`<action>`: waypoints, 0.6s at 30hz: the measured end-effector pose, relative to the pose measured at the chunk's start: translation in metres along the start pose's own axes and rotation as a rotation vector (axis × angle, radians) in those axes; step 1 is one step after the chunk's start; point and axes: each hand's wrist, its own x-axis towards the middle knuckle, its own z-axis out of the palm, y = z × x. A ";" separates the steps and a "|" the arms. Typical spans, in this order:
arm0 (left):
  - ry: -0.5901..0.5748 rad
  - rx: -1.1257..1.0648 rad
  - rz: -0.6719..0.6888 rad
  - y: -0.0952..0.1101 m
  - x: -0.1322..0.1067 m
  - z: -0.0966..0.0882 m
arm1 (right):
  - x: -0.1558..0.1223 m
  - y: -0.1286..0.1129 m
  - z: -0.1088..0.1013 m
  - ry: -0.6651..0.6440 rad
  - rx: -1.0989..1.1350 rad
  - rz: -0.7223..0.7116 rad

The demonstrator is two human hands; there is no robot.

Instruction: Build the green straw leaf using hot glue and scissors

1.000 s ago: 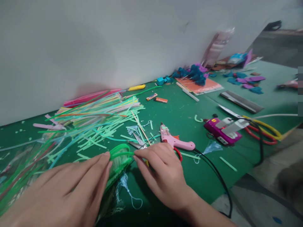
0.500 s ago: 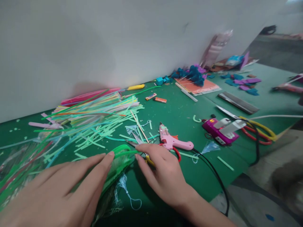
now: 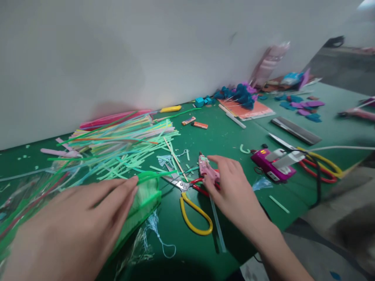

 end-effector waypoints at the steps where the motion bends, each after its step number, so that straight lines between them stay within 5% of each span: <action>1: 0.000 0.063 -0.046 -0.001 0.008 -0.002 | 0.003 0.010 0.001 -0.104 -0.110 0.025; 4: -0.003 0.058 -0.086 -0.013 0.032 -0.001 | 0.008 0.031 0.003 -0.308 -0.241 0.025; 7: -0.078 -0.134 -0.150 -0.036 0.051 0.014 | 0.007 0.037 0.001 -0.380 -0.226 -0.019; 13: -0.130 -0.258 -0.205 -0.062 0.060 0.068 | 0.001 0.037 -0.002 -0.429 -0.208 -0.067; 18: -0.125 -0.374 -0.230 -0.057 0.055 0.086 | 0.011 0.048 -0.006 -0.420 -0.230 -0.055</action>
